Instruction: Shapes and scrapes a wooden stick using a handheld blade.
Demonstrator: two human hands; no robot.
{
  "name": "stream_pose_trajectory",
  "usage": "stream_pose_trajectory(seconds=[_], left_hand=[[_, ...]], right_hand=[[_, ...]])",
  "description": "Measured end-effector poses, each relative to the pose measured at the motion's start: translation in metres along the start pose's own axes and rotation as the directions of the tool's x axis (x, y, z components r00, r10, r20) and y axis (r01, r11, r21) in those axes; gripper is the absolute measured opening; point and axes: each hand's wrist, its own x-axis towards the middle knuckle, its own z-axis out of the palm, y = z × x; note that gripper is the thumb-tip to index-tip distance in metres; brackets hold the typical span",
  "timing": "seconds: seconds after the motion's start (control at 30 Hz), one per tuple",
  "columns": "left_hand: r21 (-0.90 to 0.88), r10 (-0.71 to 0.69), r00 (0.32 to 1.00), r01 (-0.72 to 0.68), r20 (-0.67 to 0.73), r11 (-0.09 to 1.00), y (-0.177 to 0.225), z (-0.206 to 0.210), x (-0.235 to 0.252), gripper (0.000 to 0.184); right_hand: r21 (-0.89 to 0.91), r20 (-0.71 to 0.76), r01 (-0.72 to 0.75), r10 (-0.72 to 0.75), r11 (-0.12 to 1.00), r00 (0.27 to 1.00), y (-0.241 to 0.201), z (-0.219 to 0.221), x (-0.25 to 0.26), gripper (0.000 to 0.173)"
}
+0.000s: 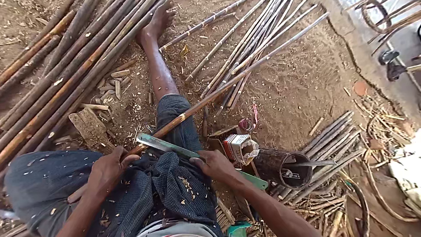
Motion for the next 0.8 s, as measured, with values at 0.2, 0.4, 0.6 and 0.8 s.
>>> stream_pose_trajectory(seconds=[0.2,0.4,0.6,0.8], left_hand=[[-0.066,-0.179,0.944,0.205,0.278,0.977,0.005,-0.014,0.014,0.056],[-0.135,-0.081,0.974,0.111,0.211,0.985,-0.004,-0.006,0.015,0.049],[-0.105,-0.106,0.982,0.123,0.159,0.987,-0.005,-0.008,0.015,0.044],[-0.188,-0.077,0.946,0.142,0.316,0.972,-0.013,-0.015,0.020,0.037]], right_hand=[[0.347,-0.309,-0.106,0.220,0.932,0.925,0.042,0.001,0.026,0.056],[0.374,-0.306,-0.114,0.238,0.921,0.922,0.046,-0.001,0.034,0.056],[0.130,-0.158,-0.030,0.051,0.991,0.986,0.015,-0.006,0.008,0.053],[0.185,-0.262,-0.021,0.070,0.983,0.962,0.030,0.011,0.020,0.048]])
